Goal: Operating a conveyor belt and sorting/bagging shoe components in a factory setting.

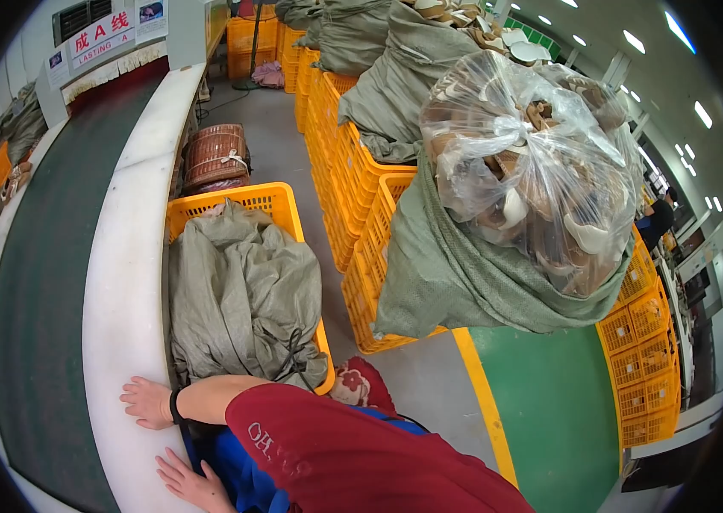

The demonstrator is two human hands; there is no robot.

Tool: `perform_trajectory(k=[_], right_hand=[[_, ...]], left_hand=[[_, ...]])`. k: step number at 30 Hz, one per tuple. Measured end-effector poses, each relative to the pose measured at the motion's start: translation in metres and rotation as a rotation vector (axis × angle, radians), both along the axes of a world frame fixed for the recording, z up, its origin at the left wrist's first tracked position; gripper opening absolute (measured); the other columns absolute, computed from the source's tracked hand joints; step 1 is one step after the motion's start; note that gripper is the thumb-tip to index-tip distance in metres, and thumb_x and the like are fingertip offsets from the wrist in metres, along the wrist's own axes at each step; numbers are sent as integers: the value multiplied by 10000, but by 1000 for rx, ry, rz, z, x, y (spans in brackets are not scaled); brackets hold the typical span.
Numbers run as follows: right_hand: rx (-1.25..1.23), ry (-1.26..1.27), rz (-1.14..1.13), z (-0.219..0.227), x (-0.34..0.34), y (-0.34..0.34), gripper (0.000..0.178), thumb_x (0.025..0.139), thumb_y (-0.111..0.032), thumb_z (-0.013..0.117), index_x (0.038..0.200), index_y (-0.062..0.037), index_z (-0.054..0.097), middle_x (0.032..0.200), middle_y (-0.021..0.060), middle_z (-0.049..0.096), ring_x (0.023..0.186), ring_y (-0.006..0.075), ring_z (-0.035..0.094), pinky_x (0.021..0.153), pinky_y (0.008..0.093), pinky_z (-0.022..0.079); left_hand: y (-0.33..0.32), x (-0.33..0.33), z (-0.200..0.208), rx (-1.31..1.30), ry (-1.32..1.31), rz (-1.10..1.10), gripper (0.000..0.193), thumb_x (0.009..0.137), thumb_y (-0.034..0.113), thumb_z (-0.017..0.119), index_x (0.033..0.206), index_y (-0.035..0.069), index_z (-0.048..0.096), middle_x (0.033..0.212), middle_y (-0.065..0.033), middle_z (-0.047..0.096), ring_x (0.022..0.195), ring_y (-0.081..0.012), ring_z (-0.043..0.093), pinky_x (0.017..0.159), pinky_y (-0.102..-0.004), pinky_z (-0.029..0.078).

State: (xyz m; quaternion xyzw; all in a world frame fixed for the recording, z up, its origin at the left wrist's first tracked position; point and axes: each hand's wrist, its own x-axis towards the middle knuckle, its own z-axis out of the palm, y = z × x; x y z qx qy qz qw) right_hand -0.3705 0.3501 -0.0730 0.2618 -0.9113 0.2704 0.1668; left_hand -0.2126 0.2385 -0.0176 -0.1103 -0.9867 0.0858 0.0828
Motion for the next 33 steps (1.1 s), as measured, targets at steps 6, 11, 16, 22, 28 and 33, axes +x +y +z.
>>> perform_trajectory(k=[6,11,16,22,28,33], right_hand=[[11,7,1,3,1,0,299,760,-304,569,960,-84,591,1210,110,471,1195,278,367,1013,446,240],[6,10,-12,3,1,-2,298,759,-297,563,966,-85,588,1208,111,468,1198,280,359,1014,444,236],[2,-15,29,6,0,0,292,762,-286,557,968,-82,588,1208,109,466,1199,283,355,1014,443,239],[19,-49,31,14,4,4,326,775,-257,569,1041,-71,556,1219,116,458,1204,295,358,1017,442,255],[38,-49,29,13,4,2,326,784,-256,560,1052,-72,556,1239,120,450,1212,295,354,1014,443,260],[-12,42,0,3,2,0,281,777,-248,556,998,-75,573,1203,109,472,1189,290,368,1006,441,264]], left_hand=[[-4,-2,-4,16,7,-11,708,781,423,571,1361,110,312,1361,-197,337,1184,-366,390,960,-454,336],[-4,-1,-2,49,-9,3,705,779,411,575,1362,115,313,1364,-197,331,1192,-373,379,967,-464,326],[-5,-1,-3,61,-16,34,686,780,392,575,1359,125,323,1371,-192,323,1191,-385,375,972,-482,312],[-8,1,-6,162,-20,39,669,782,368,572,1361,141,324,1392,-178,300,1211,-392,351,987,-488,293],[-10,1,-3,227,-39,22,671,778,347,581,1362,140,321,1393,-178,298,1217,-389,345,1003,-469,281],[-8,3,-1,207,-19,8,676,781,350,582,1361,127,318,1394,-179,297,1218,-384,347,1001,-465,285]])
